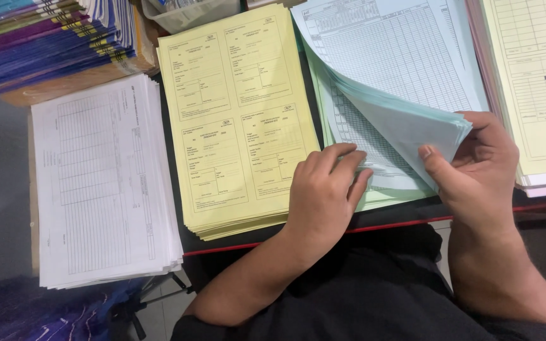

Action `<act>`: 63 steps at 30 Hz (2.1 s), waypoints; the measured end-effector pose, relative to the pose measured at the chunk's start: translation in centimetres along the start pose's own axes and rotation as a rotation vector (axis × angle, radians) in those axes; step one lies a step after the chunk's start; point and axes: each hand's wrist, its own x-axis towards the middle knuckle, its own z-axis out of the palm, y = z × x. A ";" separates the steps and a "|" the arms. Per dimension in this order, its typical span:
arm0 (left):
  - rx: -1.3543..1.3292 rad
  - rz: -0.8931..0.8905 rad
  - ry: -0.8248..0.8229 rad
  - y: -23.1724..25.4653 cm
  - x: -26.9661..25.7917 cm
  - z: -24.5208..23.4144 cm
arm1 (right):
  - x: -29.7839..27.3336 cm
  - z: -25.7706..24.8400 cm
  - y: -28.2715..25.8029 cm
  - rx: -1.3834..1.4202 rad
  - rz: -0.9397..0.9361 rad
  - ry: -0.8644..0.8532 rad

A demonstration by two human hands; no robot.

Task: Sorting and checking stacks of colored printed forms on a desk

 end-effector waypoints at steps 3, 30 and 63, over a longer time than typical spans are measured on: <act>-0.272 -0.019 0.010 0.8 0.6 -1.2 | 0.0 0.1 -0.1 0.017 -0.021 -0.002; -1.307 -0.641 -0.148 2.6 2.1 -1.9 | -1.6 1.0 -2.2 -0.414 -0.715 0.030; -1.007 -0.305 -0.464 2.0 3.4 -13.5 | 3.1 -2.1 -7.2 -0.644 -0.217 -0.157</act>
